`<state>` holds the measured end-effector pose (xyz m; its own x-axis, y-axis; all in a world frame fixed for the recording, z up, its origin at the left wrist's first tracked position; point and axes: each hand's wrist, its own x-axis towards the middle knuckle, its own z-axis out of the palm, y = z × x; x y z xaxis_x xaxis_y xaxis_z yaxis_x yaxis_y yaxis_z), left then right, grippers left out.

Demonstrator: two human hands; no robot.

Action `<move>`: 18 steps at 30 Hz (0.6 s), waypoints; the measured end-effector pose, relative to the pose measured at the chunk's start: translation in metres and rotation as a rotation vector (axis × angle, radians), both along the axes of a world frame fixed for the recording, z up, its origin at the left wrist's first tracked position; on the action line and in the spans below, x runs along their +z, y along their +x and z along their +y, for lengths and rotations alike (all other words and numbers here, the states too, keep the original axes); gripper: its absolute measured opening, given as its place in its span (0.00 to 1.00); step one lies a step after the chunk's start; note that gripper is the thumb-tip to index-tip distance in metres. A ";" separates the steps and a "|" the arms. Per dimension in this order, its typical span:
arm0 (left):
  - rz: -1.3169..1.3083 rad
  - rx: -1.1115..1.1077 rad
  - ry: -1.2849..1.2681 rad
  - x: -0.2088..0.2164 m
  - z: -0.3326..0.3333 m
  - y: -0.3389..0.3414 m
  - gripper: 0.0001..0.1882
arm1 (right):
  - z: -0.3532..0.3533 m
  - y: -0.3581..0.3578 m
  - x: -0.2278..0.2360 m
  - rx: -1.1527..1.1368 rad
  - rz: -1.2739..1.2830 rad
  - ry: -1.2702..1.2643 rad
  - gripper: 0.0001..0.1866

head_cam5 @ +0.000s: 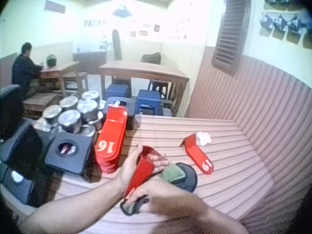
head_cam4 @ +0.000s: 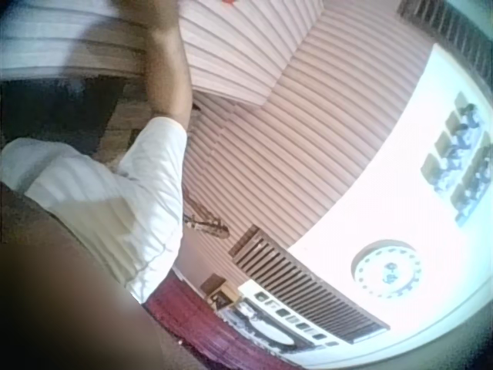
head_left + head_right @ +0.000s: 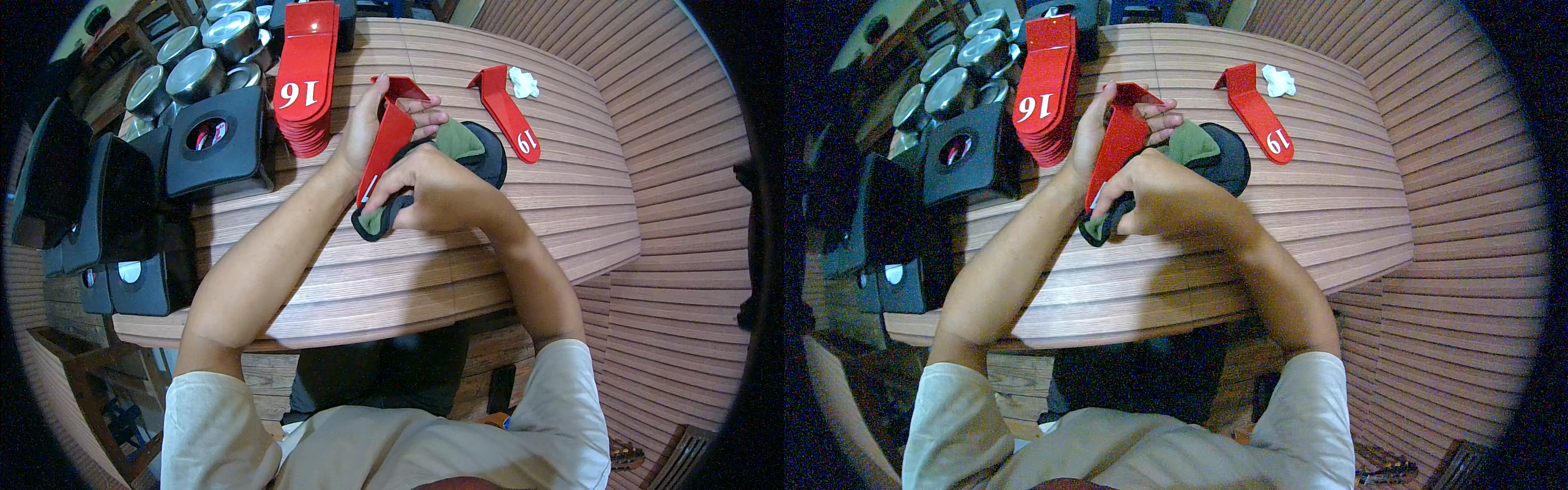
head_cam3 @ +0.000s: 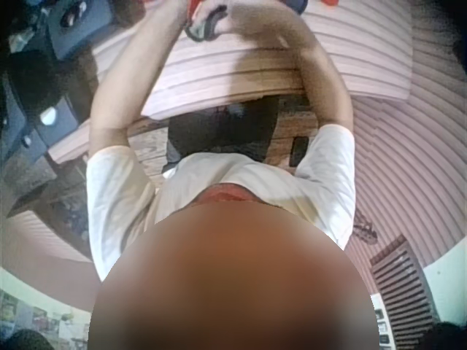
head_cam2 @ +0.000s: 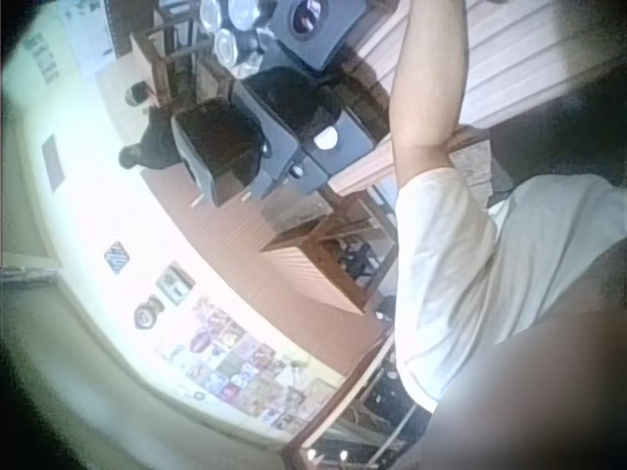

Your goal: The person wipes red table number markers with a green cloth, handling them one at a time and stacking them on a wooden table. The person repeatedly picks up each marker, wipes it, and places it back in a stack.

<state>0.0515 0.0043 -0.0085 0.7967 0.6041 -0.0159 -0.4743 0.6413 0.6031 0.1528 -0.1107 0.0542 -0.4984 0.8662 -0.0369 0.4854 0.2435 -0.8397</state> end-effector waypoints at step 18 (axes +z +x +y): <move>0.051 0.390 0.148 0.004 -0.015 0.009 0.21 | 0.008 0.034 0.006 -0.388 -0.054 -0.012 0.22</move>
<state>0.0605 -0.0106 -0.0045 0.5081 0.8591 0.0607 -0.6319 0.3240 0.7041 0.1872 -0.1022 0.0604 -0.1308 0.9892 -0.0658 0.5833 0.0231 -0.8119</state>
